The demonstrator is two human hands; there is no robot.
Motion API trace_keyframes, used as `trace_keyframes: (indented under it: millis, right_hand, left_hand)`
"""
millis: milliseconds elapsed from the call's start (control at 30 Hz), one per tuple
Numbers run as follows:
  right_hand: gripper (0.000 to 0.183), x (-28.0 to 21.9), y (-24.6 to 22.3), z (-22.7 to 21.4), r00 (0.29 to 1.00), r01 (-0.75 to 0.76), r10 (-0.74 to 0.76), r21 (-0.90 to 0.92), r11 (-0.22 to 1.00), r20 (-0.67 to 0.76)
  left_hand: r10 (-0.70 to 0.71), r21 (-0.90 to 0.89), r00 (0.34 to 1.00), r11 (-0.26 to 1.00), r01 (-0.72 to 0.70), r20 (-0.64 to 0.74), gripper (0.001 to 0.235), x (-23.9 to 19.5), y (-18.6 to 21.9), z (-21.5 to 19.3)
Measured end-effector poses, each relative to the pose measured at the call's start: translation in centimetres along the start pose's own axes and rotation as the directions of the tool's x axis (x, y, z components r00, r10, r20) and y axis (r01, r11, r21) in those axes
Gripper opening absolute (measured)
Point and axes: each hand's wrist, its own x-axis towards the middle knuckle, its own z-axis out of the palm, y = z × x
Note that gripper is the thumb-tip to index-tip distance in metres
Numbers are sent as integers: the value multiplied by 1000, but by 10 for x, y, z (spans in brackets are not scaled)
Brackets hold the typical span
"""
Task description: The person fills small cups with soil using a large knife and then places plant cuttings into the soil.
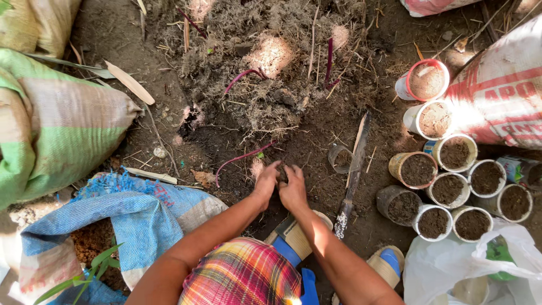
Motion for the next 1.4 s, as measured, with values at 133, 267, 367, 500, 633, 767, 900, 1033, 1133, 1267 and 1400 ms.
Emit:
trace_keyframes:
  millis: [133, 267, 367, 500, 633, 767, 900, 1033, 1133, 1267, 1400]
  right_hand:
    - [50, -5, -20, 26, 993, -107, 122, 468, 877, -1]
    - [52, -29, -64, -9, 994, 94, -105, 317, 944, 19]
    - [49, -61, -94, -74, 970, 208, -227, 178, 962, 91]
    - [68, -66, -88, -175, 898, 270, -344, -273, 923, -274]
    - [108, -44, -57, -207, 955, 109, -178, -281, 953, -235]
    - [116, -16, -30, -180, 961, 125, -172, -217, 968, -214]
    - [83, 7, -10, -162, 899, 153, -212, -178, 972, -384]
    - [89, 10, -14, -163, 883, 276, -313, -151, 949, -350]
    - [93, 1, -16, -154, 902, 266, -289, -114, 957, -321]
    - [97, 0, -14, -144, 913, 212, -236, -107, 971, -333]
    - [99, -4, -18, -146, 898, 248, -279, -134, 960, -341]
  left_hand:
    - [-163, -511, 986, 850, 127, -25, 40, -15, 17, 1]
    - [-129, -618, 979, 760, 199, 157, 35, -19, 37, -10]
    - [-53, -537, 951, 815, 217, 303, 34, -27, 54, -19]
    - [-99, -386, 910, 883, 267, 404, 36, -37, 85, -11]
    - [-23, -462, 854, 833, 304, 520, 35, -34, 103, 27]
    - [-80, -364, 869, 886, 286, 488, 37, -42, 123, 57]
    - [-29, -386, 929, 905, 182, 370, 33, -51, 144, 86]
    - [11, -341, 975, 938, 67, 221, 28, -44, 156, 102]
    - [214, -332, 953, 933, -135, 213, 26, -28, 133, 113]
    - [317, -88, 925, 948, -305, 211, 27, -10, 108, 120]
    - [254, 52, 947, 962, -269, 198, 32, -9, 103, 123]
